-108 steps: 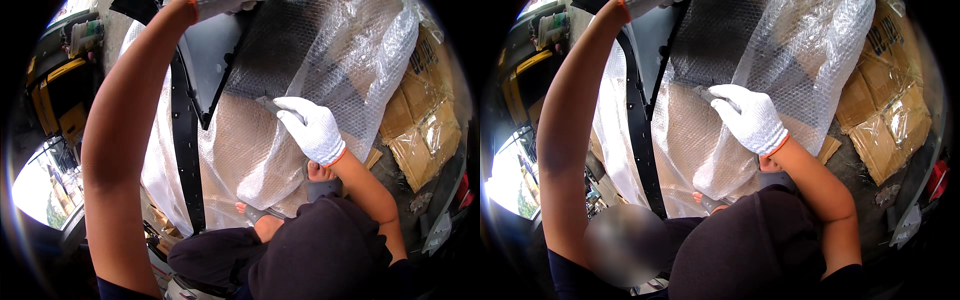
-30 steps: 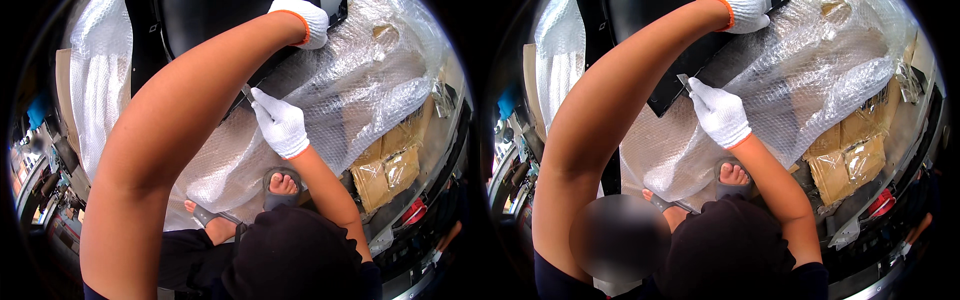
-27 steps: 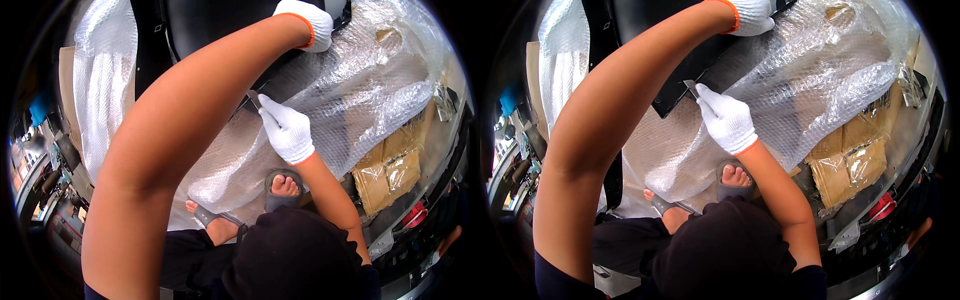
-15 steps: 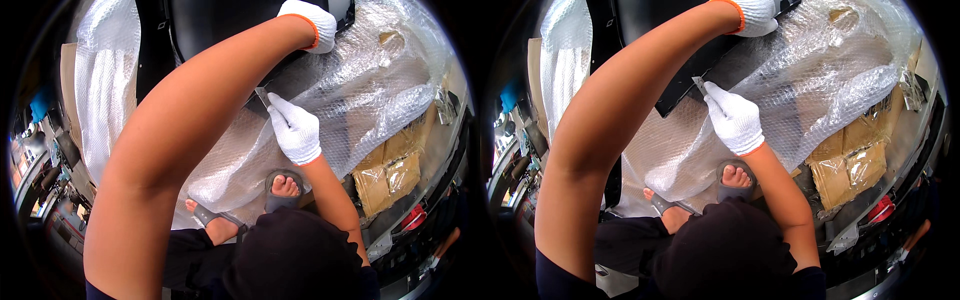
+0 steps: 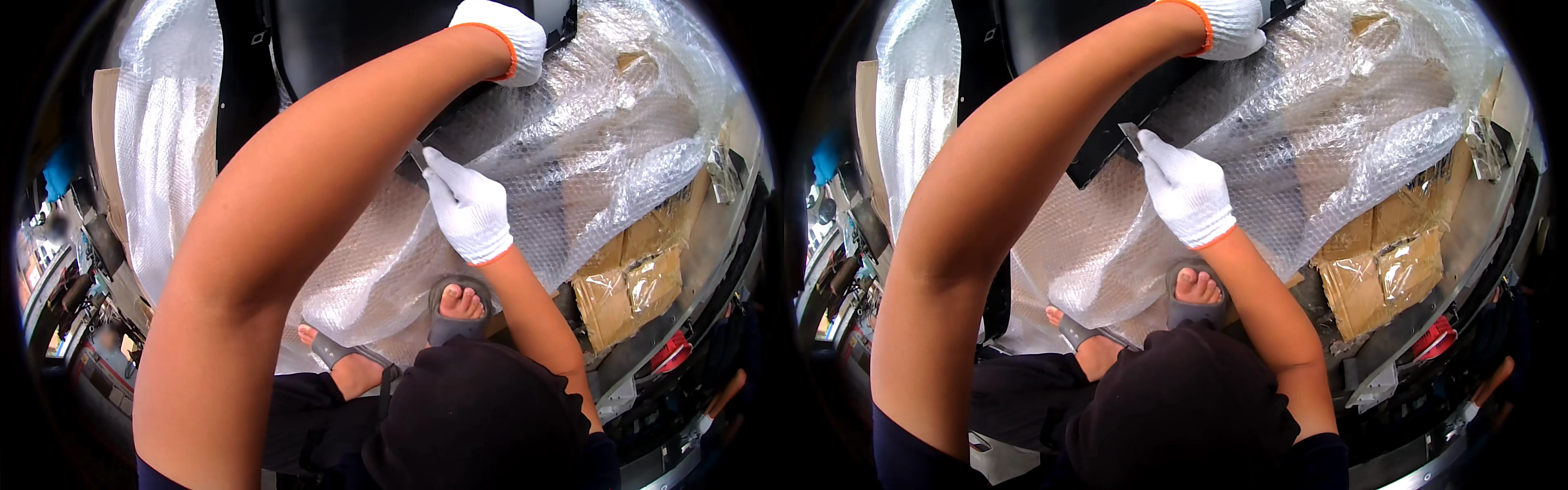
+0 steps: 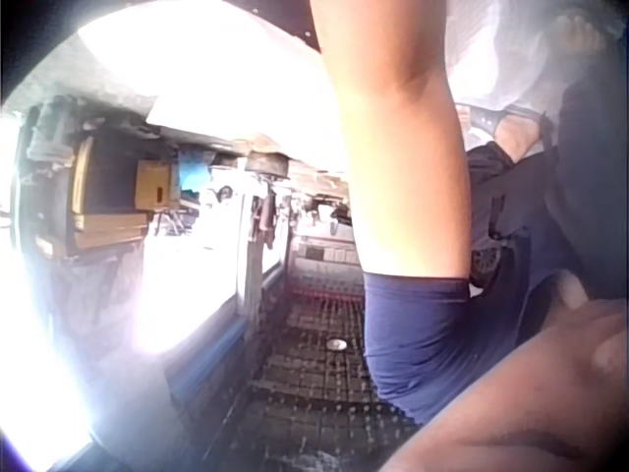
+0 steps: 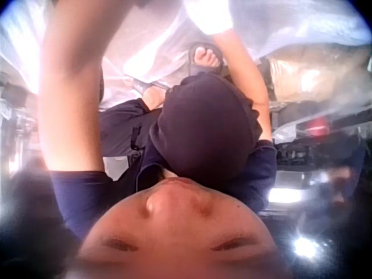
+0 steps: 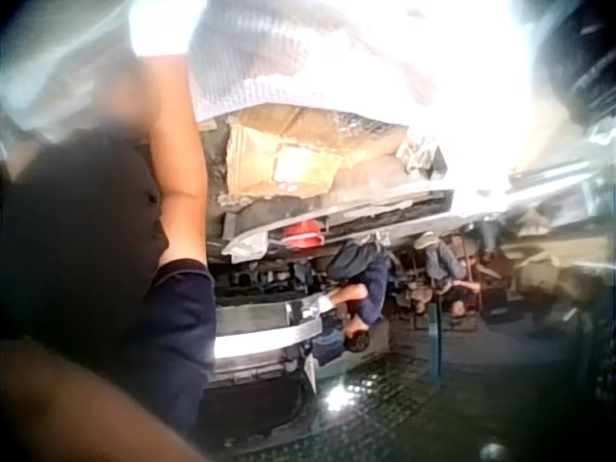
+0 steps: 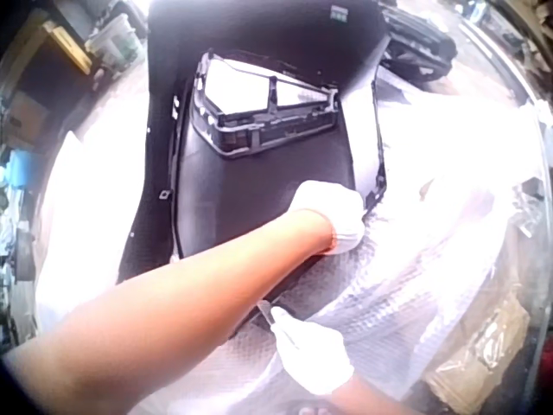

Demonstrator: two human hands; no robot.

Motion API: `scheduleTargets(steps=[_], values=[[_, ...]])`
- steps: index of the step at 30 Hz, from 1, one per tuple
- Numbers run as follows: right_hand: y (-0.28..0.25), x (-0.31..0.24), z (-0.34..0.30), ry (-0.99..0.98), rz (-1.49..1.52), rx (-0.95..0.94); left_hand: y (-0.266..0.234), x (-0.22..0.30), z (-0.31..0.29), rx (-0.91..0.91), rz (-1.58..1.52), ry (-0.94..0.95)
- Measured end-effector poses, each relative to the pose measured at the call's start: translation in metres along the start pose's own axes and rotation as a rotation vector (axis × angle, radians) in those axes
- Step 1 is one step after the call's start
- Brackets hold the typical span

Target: The person uses a utility knife to trim excess material from the edges of a black plastic car part placed on bubble wrap. They repeatedly scrape and cut along the perimeter, removing small strips of material.

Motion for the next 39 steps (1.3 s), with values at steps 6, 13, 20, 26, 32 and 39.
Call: scheduleTargets(steps=[6, 13, 20, 26, 32, 39], values=[[0.001, -0.007, 0.008, 0.016, -0.018, -0.042, 0.001, -0.002, -0.002, 0.010, -0.013, -0.009], [0.004, -0.001, 0.008, -0.057, -0.019, -0.031, 0.003, -0.002, 0.000, 0.012, -0.018, -0.007], [0.008, -0.003, 0.010, 0.007, -0.028, -0.053, 0.006, -0.004, 0.000, 0.034, -0.014, -0.017], [0.005, -0.002, -0.002, 0.112, -0.016, -0.052, 0.000, -0.001, -0.004, 0.031, 0.004, -0.013], [0.006, -0.009, 0.006, -0.031, -0.076, -0.070, 0.002, -0.005, -0.005, -0.012, -0.009, -0.012], [0.007, -0.004, 0.004, -0.033, -0.085, -0.068, 0.005, -0.003, -0.003, 0.019, -0.021, -0.022]])
Point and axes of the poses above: each hand's wrist, its own z-axis towards the middle knuckle, its own y-axis out of the palm, x = y × z, the point moved 3 cm from there along z, towards the middle knuckle, and after that the axes turned 14 degrees about z, right-handed, at the moved point
